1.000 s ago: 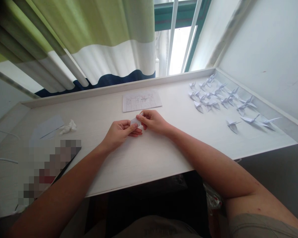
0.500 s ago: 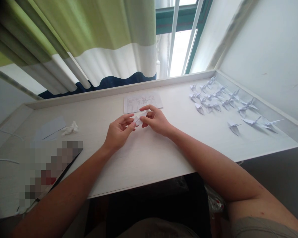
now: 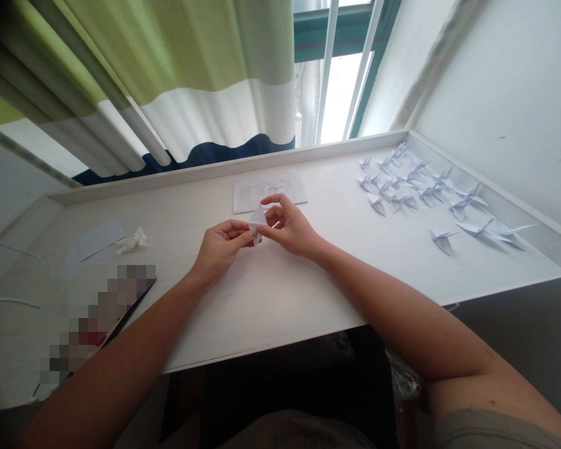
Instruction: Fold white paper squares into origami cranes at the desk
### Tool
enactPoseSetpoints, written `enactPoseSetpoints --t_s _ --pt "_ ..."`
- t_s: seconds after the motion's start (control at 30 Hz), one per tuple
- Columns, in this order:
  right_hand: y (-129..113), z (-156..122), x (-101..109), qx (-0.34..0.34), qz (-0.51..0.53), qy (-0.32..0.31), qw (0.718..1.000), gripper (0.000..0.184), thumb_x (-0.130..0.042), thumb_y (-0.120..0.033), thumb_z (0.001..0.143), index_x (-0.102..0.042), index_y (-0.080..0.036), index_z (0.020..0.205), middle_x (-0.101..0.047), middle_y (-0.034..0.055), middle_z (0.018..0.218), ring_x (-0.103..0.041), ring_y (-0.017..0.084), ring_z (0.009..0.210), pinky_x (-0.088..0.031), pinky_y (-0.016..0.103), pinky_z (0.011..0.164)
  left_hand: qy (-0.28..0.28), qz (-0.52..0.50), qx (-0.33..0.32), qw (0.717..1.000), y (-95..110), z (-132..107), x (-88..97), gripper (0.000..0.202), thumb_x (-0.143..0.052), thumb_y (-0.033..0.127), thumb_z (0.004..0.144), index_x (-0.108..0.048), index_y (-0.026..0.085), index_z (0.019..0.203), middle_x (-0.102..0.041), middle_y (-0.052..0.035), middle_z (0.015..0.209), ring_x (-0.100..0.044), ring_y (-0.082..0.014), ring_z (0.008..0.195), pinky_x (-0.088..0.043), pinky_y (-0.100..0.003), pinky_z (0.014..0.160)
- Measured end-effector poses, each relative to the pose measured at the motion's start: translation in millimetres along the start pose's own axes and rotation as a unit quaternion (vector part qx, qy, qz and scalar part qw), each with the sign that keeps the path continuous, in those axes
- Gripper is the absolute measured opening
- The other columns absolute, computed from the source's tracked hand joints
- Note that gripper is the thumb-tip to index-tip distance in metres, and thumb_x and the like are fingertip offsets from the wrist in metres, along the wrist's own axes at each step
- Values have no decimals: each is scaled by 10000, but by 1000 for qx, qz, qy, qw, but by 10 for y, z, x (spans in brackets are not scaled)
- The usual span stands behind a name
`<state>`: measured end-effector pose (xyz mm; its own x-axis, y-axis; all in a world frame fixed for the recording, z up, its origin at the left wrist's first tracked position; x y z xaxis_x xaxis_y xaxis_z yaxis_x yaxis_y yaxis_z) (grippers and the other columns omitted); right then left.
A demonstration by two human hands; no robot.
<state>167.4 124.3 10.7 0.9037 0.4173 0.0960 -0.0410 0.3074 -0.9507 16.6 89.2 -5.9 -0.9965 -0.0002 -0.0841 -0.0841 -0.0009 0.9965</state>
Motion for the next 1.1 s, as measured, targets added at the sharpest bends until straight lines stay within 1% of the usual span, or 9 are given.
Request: enactPoseSetpoints --t_s 0.1,0.23,0.37,0.47,0.53,0.67,0.73,0.87,1.1 --pt "16 -2 1 -5 -4 10 1000 616 -874 -565 805 -514 -252 1195 -620 -55 760 -641 164 723 -494 300 658 -14 5 10 1000 -3 -11 -26 270 -924 323 727 -761 160 868 -792 -42 800 -741 -177 774 -604 -339 805" --pt "7 -3 9 1 -6 15 1000 577 -858 -555 831 -536 -248 1199 -597 -65 741 -626 151 689 -498 298 653 -14 2 26 1000 -19 -14 -30 288 -929 339 720 -752 158 858 -790 -42 794 -738 -172 758 -605 -338 803" --pt "23 1 -20 3 23 -5 1000 503 -839 -528 863 -551 -244 1163 -675 -41 784 -709 163 718 -562 310 693 -3 -15 34 999 -46 4 0 329 -936 350 703 -724 149 855 -803 -55 816 -762 -181 782 -614 -342 823" --pt "69 11 -42 -1 46 -19 999 452 -835 -525 866 -593 -229 1107 -720 -16 791 -752 184 747 -607 338 733 9 -19 40 999 -73 16 37 360 -927 348 705 -676 157 878 -805 -50 800 -768 -181 753 -625 -346 813" --pt "98 18 -38 -4 31 -17 999 409 -838 -514 862 -647 -217 1067 -736 -2 791 -748 180 739 -609 337 729 9 13 17 1000 -36 17 47 369 -902 354 746 -646 175 942 -794 -30 756 -757 -175 710 -623 -332 776" --pt "128 23 -20 -12 -5 -12 1000 313 -822 -469 870 -736 -203 1009 -763 26 823 -727 175 736 -593 338 725 5 105 -63 992 107 -7 32 366 -829 305 829 -610 217 1108 -763 25 698 -717 -148 641 -600 -282 704" --pt "124 22 -17 -15 -17 -14 1000 274 -807 -441 874 -762 -197 990 -770 36 836 -719 179 748 -583 342 731 0 118 -76 990 120 -8 27 361 -806 290 844 -616 224 1143 -757 31 700 -709 -145 636 -595 -271 685" --pt "125 23 -30 -19 -34 -25 999 224 -770 -388 868 -796 -192 974 -776 39 844 -685 175 749 -546 335 717 -17 109 -60 992 46 23 26 292 -815 327 835 -707 181 1064 -756 0 717 -714 -151 666 -601 -275 690" --pt "172 38 -28 -30 -53 -36 997 139 -700 -298 838 -745 -184 903 -750 31 861 -624 157 753 -492 314 711 -30 89 -31 995 -55 56 42 365 -889 385 778 -735 164 1026 -769 -17 714 -733 -170 675 -602 -301 722"
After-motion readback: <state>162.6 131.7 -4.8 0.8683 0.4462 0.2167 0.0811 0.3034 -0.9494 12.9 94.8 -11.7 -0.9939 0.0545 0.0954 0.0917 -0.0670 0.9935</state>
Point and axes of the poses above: each hand's wrist, its own z-axis towards the middle knuckle, its own x-axis out of the back of the hand, y = z × x, the point moved 9 cm from there along z, towards the middle knuckle
